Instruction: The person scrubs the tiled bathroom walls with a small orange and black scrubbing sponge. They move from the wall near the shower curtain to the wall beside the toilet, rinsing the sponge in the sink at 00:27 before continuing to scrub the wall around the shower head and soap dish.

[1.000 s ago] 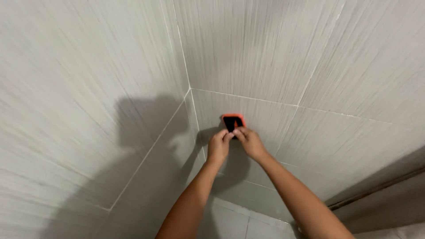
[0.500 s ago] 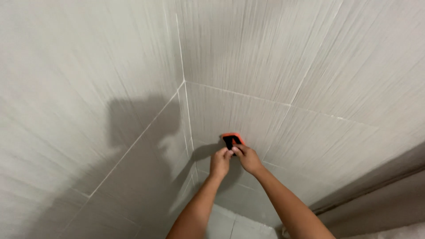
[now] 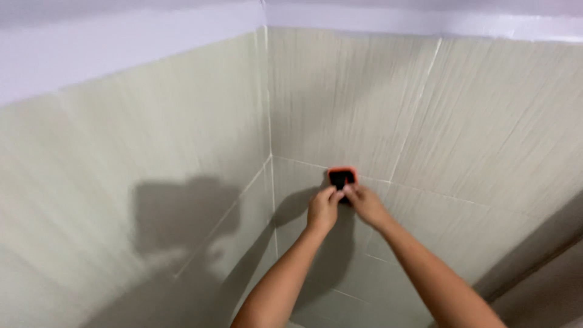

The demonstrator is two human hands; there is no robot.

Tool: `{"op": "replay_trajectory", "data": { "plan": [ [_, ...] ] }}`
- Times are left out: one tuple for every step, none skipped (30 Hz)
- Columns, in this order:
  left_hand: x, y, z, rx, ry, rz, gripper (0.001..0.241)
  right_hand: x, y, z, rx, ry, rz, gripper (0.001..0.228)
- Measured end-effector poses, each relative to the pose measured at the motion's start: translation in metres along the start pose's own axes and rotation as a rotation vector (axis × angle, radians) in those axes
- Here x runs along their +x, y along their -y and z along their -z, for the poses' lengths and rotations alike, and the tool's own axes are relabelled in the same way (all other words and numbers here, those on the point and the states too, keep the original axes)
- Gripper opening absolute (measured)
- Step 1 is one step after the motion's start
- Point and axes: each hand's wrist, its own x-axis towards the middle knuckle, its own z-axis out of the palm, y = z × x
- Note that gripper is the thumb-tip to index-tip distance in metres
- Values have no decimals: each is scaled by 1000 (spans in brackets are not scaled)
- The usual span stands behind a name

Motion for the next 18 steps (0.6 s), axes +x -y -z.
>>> {"op": "replay_trajectory", "data": {
  "plan": [
    [12,-17,10,17,-45,-75,30,6,17,9,29,-69,19,51],
    [25,-34,19,15,-48,-91,30,9,41,20,28,-81,28,51],
    [38,-52,28,-14,-67,-126,30,11,66,32,34,-139,51,53],
    [50,-70,36,-43,-84,-155,29,13,90,45,40,-193,70,55],
    [64,-86,44,-45,-86,-166,29,20,105,55,39,-202,77,55],
    [75,-99,53,-46,-95,-200,28,27,120,63,23,-244,126,54],
    [87,-112,62,-47,-105,-234,28,34,134,71,6,-287,176,54],
    [95,-123,70,-45,-107,-237,28,41,146,76,9,-288,179,54],
    [103,-134,79,-57,-110,-226,28,48,156,82,-43,-307,208,54],
    [111,-144,85,-70,-110,-216,29,55,166,89,-93,-329,235,53],
    [122,-145,90,-68,-109,-220,29,57,181,91,-91,-334,236,53],
    [131,-145,94,-79,-144,-246,26,57,194,92,-90,-340,238,53],
    [141,-145,96,-91,-178,-272,23,57,207,95,-90,-346,241,54],
    [144,-146,102,-90,-170,-276,23,64,209,92,-86,-353,235,54],
    [148,-147,107,-90,-194,-282,21,71,212,90,-59,-363,225,53],
    [151,-148,113,-90,-219,-288,20,78,214,87,-31,-371,215,52],
    [157,-144,113,-88,-212,-290,20,78,217,84,-27,-376,210,52],
    [164,-140,115,-82,-233,-300,19,79,222,81,-7,-371,201,51]
  ]
}}
